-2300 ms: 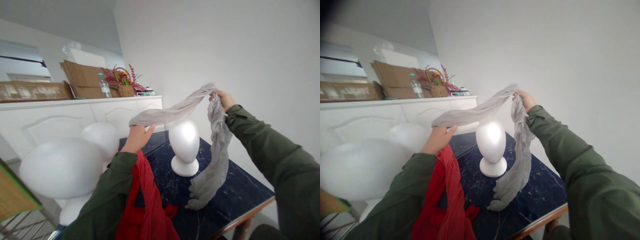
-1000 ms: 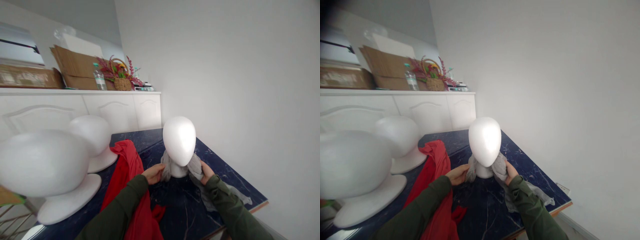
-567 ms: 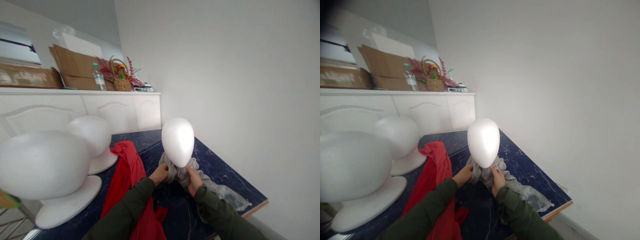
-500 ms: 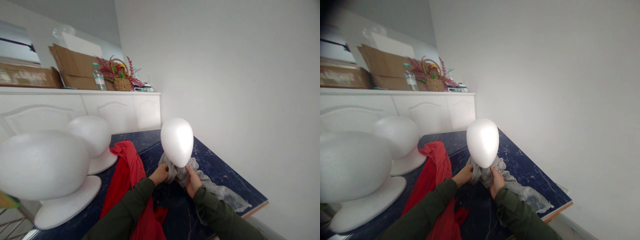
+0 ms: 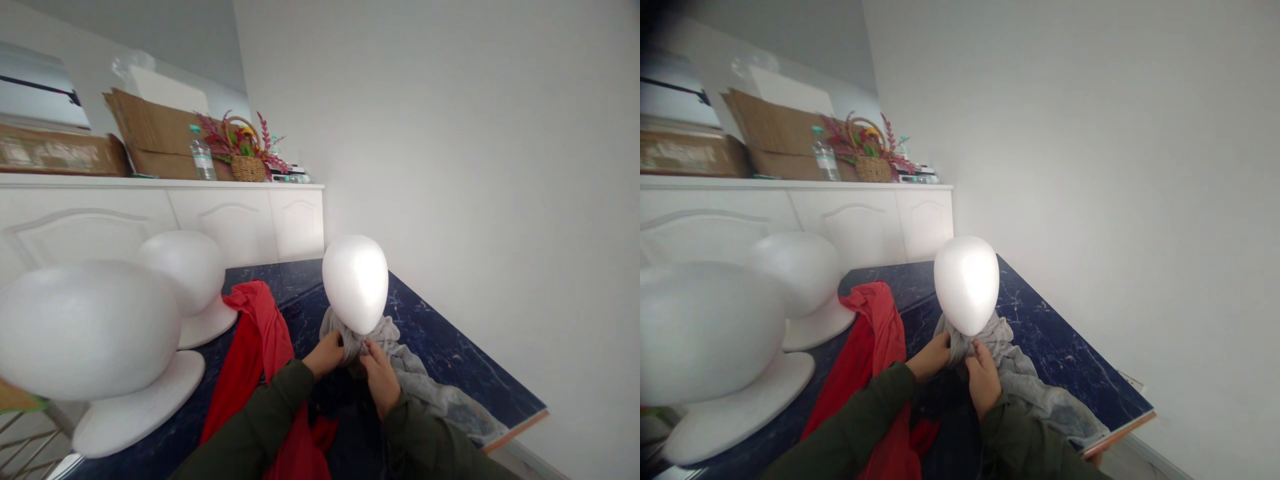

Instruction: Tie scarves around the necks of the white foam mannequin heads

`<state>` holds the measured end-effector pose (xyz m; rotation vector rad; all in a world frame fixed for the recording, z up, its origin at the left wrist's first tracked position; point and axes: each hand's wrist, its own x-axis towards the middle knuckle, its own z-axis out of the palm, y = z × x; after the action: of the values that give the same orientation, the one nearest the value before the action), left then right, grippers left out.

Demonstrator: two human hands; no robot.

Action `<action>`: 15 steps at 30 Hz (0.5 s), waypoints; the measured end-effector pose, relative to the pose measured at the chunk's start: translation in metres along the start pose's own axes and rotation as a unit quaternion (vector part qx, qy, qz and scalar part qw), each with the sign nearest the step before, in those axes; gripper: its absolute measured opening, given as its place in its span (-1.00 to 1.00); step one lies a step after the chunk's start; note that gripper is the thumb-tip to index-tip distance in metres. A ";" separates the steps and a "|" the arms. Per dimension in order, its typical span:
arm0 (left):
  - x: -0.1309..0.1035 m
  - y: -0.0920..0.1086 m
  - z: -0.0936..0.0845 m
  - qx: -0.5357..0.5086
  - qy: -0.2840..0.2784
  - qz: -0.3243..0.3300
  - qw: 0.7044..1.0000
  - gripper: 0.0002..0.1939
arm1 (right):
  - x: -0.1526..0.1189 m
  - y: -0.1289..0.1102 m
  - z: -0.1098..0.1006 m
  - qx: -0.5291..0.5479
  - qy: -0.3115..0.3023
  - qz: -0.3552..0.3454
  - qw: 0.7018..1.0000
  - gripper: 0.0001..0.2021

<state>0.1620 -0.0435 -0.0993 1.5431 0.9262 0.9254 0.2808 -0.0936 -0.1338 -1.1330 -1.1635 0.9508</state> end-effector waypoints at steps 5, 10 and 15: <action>-0.002 0.003 -0.003 0.001 -0.031 0.008 0.999 -0.69 | 0.010 -0.016 -0.039 -0.350 -0.034 -0.092 0.932 -0.64; -0.001 0.004 -0.003 -0.014 -0.056 0.032 0.998 -0.64 | 0.015 -0.007 -0.069 -0.529 -0.116 -0.071 0.838 -0.77; 0.001 0.001 -0.007 0.010 -0.082 0.039 0.996 -0.66 | 0.015 -0.007 -0.052 -0.381 -0.131 -0.061 0.913 -0.89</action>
<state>0.1559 -0.0397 -0.0973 1.6560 0.7655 0.8327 0.3343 -0.0895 -0.1256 -1.5429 -1.8980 0.5544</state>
